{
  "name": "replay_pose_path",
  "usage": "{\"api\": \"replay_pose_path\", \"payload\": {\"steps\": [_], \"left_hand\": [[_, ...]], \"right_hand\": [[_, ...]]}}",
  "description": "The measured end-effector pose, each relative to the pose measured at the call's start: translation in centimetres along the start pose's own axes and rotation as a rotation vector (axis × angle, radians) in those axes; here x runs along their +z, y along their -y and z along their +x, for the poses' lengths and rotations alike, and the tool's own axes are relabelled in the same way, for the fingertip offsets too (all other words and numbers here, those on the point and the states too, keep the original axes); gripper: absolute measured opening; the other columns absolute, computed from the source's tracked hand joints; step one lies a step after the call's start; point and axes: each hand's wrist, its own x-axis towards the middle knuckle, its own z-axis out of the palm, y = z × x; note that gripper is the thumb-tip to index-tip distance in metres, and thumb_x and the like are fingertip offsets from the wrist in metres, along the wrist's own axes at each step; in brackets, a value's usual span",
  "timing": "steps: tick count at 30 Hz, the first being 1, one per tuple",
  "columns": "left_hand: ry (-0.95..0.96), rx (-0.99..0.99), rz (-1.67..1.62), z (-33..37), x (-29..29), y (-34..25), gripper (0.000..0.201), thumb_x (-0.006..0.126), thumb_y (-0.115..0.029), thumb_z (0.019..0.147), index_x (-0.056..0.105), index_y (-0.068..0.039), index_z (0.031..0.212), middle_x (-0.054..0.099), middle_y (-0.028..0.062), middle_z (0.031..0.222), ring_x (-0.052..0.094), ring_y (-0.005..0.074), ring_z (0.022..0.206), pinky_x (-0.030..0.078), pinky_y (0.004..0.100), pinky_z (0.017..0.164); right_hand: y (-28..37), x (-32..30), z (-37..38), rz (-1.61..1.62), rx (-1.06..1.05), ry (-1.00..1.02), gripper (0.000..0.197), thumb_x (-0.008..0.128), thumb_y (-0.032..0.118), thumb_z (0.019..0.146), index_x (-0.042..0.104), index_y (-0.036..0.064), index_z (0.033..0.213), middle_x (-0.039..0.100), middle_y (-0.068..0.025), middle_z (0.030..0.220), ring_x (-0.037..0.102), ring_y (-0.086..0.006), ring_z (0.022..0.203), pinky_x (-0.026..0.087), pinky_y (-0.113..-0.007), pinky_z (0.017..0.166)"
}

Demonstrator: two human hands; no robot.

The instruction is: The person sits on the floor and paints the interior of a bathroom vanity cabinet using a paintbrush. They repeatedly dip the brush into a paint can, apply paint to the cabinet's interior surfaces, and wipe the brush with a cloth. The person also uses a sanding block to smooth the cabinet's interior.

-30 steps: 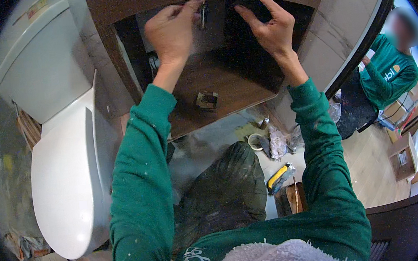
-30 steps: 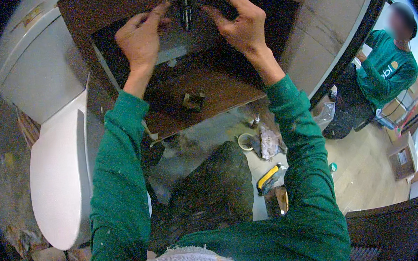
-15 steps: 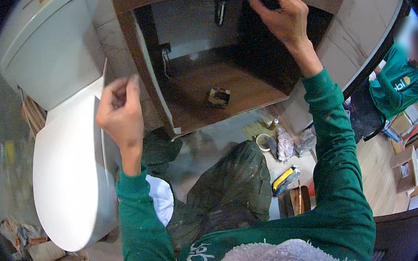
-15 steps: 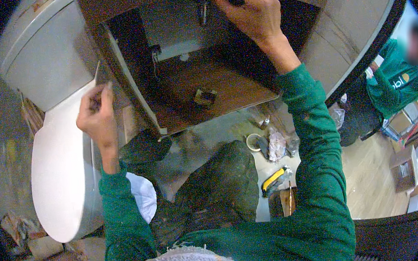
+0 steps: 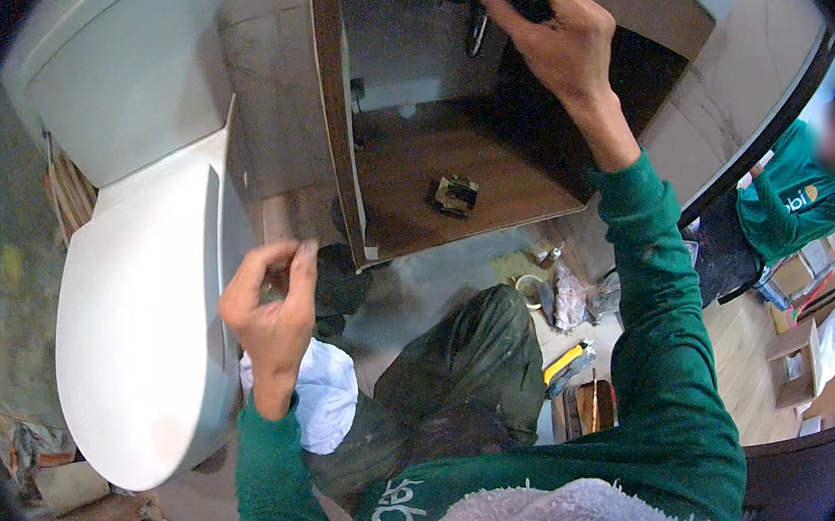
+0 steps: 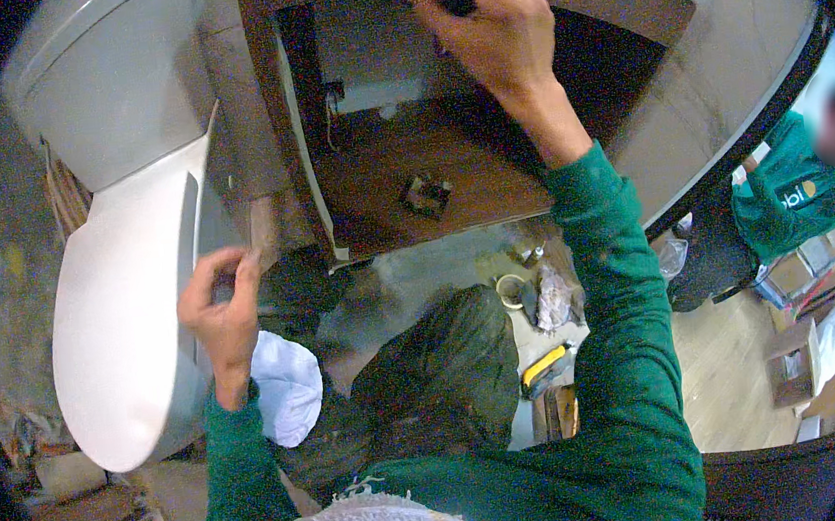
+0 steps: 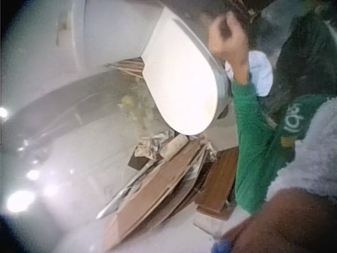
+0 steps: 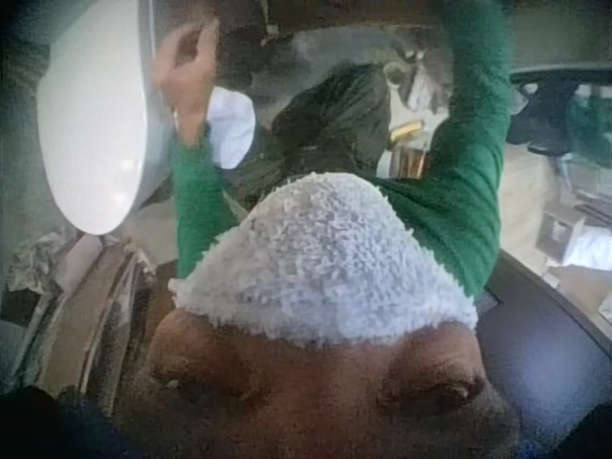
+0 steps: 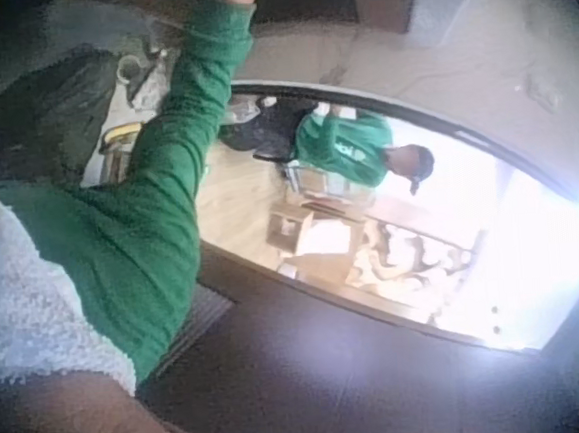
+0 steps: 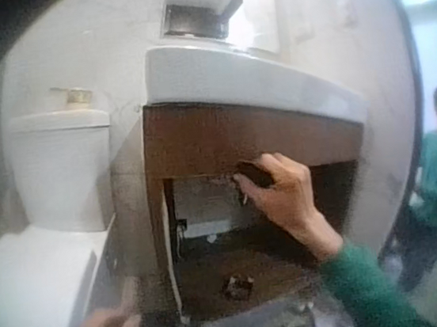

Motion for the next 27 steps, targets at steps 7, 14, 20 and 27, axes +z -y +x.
{"api": "replay_pose_path", "payload": {"steps": [7, 14, 20, 27], "left_hand": [[0.079, -0.031, -0.109, -0.9, 0.7, -0.6, 0.008, 0.078, -0.002, 0.083, 0.071, 0.000, 0.086, 0.069, 0.0065, 0.074, 0.062, 0.0101, 0.063, 0.049, 0.0241, 0.058], [0.011, -0.219, -0.038, -2.3, -4.0, 0.1, 0.006, 0.077, -0.002, 0.083, 0.072, 0.000, 0.085, 0.068, 0.0047, 0.071, 0.059, 0.0080, 0.062, 0.046, 0.0237, 0.057], [0.091, -0.154, -0.081, -2.3, -1.7, -0.4, 0.007, 0.078, -0.002, 0.084, 0.072, 0.000, 0.085, 0.068, 0.0045, 0.070, 0.059, 0.0077, 0.062, 0.046, 0.0226, 0.057], [0.037, -0.326, -0.072, -1.5, -2.9, -1.1, 0.007, 0.078, -0.002, 0.083, 0.071, 0.000, 0.085, 0.068, 0.0051, 0.070, 0.061, 0.0090, 0.062, 0.048, 0.0231, 0.058]], "right_hand": [[3.8, 5.1, 0.6, 0.014, -0.107, -0.074, 0.023, 0.080, 0.020, 0.080, 0.063, 0.0056, 0.083, 0.062, -0.0127, 0.074, 0.065, -0.0327, 0.066, 0.052, -0.042, 0.058], [3.6, 2.2, 0.8, -0.003, -0.006, -0.045, 0.025, 0.085, 0.020, 0.079, 0.077, 0.0092, 0.100, 0.076, -0.0086, 0.087, 0.073, -0.0165, 0.073, 0.057, -0.028, 0.063], [5.9, 5.0, 1.4, -0.050, -0.051, -0.043, 0.024, 0.083, 0.018, 0.077, 0.064, 0.0044, 0.080, 0.065, -0.0136, 0.075, 0.066, -0.0306, 0.065, 0.052, -0.038, 0.057], [5.5, 2.1, 1.5, -0.031, -0.049, -0.086, 0.025, 0.083, 0.018, 0.077, 0.063, 0.0041, 0.078, 0.064, -0.0136, 0.072, 0.065, -0.0309, 0.064, 0.052, -0.039, 0.056]]}}
